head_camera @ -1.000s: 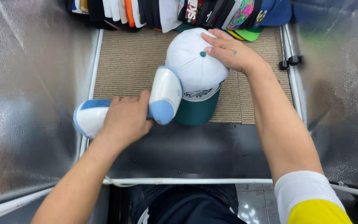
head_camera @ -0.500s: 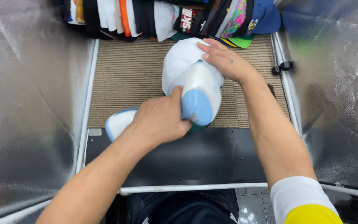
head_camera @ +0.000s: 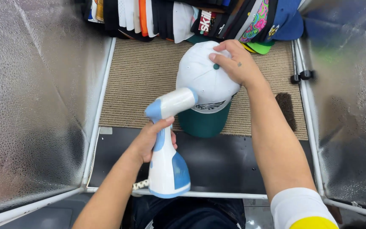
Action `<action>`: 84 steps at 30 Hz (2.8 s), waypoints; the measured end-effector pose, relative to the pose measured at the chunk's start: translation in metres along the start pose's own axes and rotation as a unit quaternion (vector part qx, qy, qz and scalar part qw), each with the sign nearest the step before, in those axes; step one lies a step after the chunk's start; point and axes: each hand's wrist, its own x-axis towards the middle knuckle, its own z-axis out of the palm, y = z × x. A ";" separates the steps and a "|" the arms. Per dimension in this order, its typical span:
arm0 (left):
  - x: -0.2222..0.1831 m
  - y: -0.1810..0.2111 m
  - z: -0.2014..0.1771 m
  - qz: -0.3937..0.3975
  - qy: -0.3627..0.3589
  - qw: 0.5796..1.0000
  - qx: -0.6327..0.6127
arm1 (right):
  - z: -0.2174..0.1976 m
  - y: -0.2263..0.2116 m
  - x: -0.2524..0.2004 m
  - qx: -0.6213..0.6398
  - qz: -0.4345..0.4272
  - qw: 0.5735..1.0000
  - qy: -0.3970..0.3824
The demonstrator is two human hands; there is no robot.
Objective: Steaming and brushing a baseball cap to clean and reshape it.
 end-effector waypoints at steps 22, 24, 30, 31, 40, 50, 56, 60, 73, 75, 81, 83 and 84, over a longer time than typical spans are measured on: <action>0.072 0.058 -0.042 0.075 -0.056 0.995 0.029 | 0.015 0.031 0.013 0.021 -0.107 0.993 0.047; 0.079 0.075 -0.035 0.086 -0.039 0.994 0.050 | 0.014 0.032 0.015 0.012 -0.115 0.992 0.057; 0.001 0.090 -0.002 0.142 0.038 0.963 0.224 | 0.021 0.031 0.018 0.000 -0.109 0.991 0.083; -0.009 0.093 0.005 0.141 0.040 0.964 0.223 | 0.026 0.035 0.020 0.001 -0.109 0.991 0.081; -0.037 0.133 0.048 0.210 0.124 0.753 0.611 | 0.058 0.036 -0.052 -0.020 -0.148 0.955 0.257; -0.041 0.198 0.147 0.019 0.126 0.578 0.806 | 0.062 0.030 -0.095 0.000 -0.069 0.984 0.165; -0.051 0.198 0.129 0.008 0.106 0.566 0.818 | 0.059 0.021 -0.099 -0.007 -0.071 0.987 0.146; -0.062 0.193 0.130 0.019 0.112 0.552 0.826 | 0.062 0.030 -0.097 0.004 -0.112 0.982 0.152; -0.051 0.142 0.063 0.193 0.144 0.559 0.793 | 0.071 0.045 -0.094 -0.020 -0.120 0.970 0.211; -0.057 0.135 0.063 0.195 0.147 0.579 0.778 | 0.069 0.046 -0.094 -0.022 -0.118 0.971 0.209; -0.081 0.106 0.041 0.131 0.151 0.658 0.725 | 0.056 0.046 -0.092 -0.065 -0.138 0.965 0.214; -0.091 0.094 0.036 0.125 0.165 0.708 0.675 | 0.053 0.047 -0.084 -0.125 -0.211 0.933 0.263; -0.094 0.089 0.034 0.120 0.174 0.751 0.626 | 0.050 0.048 -0.079 -0.182 -0.276 0.890 0.314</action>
